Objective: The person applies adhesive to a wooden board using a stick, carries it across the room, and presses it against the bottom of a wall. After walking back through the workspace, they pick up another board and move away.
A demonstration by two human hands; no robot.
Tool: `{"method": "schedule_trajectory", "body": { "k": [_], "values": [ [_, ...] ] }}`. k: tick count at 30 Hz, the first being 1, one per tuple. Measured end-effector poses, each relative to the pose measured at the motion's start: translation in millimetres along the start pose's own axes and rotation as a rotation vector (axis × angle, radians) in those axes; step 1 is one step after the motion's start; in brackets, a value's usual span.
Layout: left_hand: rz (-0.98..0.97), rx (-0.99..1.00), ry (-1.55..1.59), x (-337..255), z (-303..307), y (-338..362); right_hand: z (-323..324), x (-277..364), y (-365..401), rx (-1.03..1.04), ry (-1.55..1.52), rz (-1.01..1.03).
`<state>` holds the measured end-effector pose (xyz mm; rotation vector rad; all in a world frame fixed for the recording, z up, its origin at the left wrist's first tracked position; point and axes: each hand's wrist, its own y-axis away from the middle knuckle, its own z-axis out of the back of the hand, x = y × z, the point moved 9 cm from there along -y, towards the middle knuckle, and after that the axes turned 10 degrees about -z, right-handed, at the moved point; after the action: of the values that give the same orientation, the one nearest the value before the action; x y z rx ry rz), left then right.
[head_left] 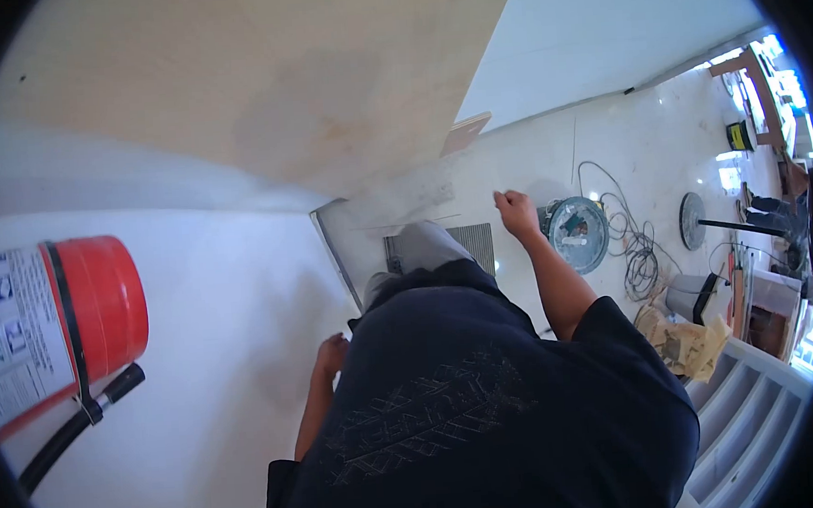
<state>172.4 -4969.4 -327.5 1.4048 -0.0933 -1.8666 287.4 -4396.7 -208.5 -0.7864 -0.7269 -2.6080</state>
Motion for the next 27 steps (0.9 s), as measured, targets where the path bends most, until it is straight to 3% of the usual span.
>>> {"method": "schedule_trajectory", "body": {
  "k": [1,2,4,6,7,11,16,18,20,23,27],
  "values": [
    [-0.108,-0.028,0.072,14.4,7.7,-5.9,4.2,-20.3,5.2,-0.037,0.073,-0.015],
    [-0.097,-0.084,0.128,43.3,16.4,-15.9,9.9,-37.9,9.3,-0.076,0.145,-0.029],
    [0.041,-0.171,0.32,65.3,24.2,-26.4,25.9,-62.2,19.4,-0.14,0.185,-0.076],
    [0.322,-0.22,0.59,49.7,30.0,-19.9,36.2,-76.1,24.7,-0.127,0.131,-0.158],
    [0.261,-0.142,0.231,-21.7,49.0,-16.4,42.8,-79.8,30.2,-0.12,0.104,-0.205],
    [0.317,-0.21,0.214,-81.7,78.6,-10.3,53.3,-60.3,27.3,-0.246,0.094,-0.146],
    [0.219,-0.007,-0.035,-65.8,91.1,-32.1,42.4,-27.1,38.0,-0.207,-0.149,-0.144],
    [0.227,-0.025,0.02,-68.5,91.6,-34.7,25.6,-20.7,35.7,-0.149,-0.193,-0.118],
    [0.257,-0.101,0.151,-71.4,91.3,-30.2,22.7,15.3,44.0,-0.092,-0.167,-0.077],
    [0.151,-0.071,-0.004,-75.1,89.0,-29.1,14.9,59.0,35.9,-0.044,-0.083,0.036],
    [0.118,0.126,-0.063,-60.6,66.3,-27.5,11.9,78.0,21.8,0.006,0.055,0.07]
  ]
}}
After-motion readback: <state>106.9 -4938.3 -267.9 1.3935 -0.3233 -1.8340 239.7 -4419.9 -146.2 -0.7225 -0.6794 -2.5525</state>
